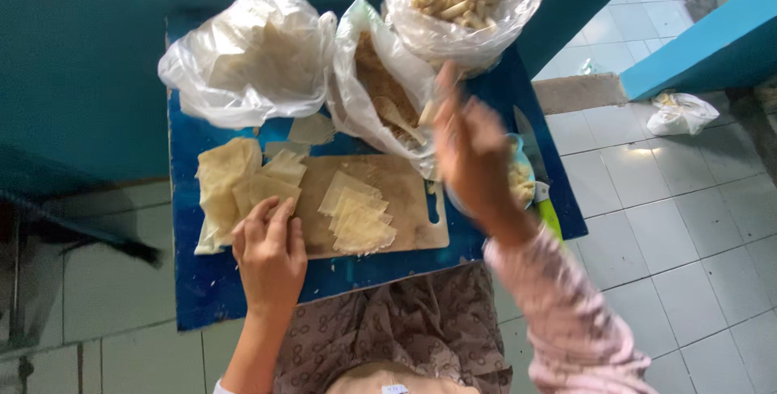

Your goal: The person sits at a small blue table folding square dough wrappers into filled pastries. They scoop filling from a plastic bag with a spoon onto a wrapper, fold and pinch the wrapper closed by hand, and set the finished piece aside, repeating the cycle.

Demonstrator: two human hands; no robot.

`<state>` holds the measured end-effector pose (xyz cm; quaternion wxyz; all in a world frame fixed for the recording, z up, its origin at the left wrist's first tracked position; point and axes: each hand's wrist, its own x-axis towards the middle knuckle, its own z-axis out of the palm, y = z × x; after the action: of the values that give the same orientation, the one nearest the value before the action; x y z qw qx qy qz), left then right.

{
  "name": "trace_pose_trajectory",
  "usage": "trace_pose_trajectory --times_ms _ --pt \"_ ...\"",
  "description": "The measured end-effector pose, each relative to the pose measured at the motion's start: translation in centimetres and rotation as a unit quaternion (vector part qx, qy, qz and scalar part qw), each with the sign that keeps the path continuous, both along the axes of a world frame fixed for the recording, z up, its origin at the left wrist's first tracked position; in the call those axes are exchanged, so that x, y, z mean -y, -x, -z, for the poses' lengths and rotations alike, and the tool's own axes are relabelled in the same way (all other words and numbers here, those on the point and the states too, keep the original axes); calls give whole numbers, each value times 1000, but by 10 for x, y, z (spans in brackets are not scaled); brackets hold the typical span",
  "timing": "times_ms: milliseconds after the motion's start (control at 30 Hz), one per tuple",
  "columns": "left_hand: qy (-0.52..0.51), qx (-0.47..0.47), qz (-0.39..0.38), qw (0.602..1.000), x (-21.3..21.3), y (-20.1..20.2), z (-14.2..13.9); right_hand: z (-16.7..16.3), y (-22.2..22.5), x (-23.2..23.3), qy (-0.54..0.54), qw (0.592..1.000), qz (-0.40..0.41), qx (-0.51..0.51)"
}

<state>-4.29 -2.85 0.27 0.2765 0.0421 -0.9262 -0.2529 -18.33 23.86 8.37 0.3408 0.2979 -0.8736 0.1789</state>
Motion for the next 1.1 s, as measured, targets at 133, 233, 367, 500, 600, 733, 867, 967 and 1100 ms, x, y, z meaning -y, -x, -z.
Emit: trace_pose_trajectory --times_ms 133,233,367,500,600,733,867,967,1100 --pt "0 -6 18 1000 4 -1 2 -44 82 -6 -43 987 62 -144" --pt "-9 -5 49 999 5 -2 -2 -55 90 3 -67 973 91 -201" --pt "-17 5 135 991 11 -2 -7 -2 0 44 31 995 -86 38" --pt "44 54 194 978 15 -3 -2 32 -80 42 15 901 -248 354" --pt "65 70 202 975 12 -5 2 46 -94 37 60 887 -221 401" --pt "93 48 188 977 2 -8 1 48 -97 31 26 903 -220 368" --pt "130 48 171 976 0 -10 0 42 -99 20 -43 925 -235 295" --pt "127 53 176 975 -1 -11 1 37 -102 1 -62 939 -221 256" --pt "142 41 181 972 -7 -11 0 31 -112 -23 -66 951 -171 251"
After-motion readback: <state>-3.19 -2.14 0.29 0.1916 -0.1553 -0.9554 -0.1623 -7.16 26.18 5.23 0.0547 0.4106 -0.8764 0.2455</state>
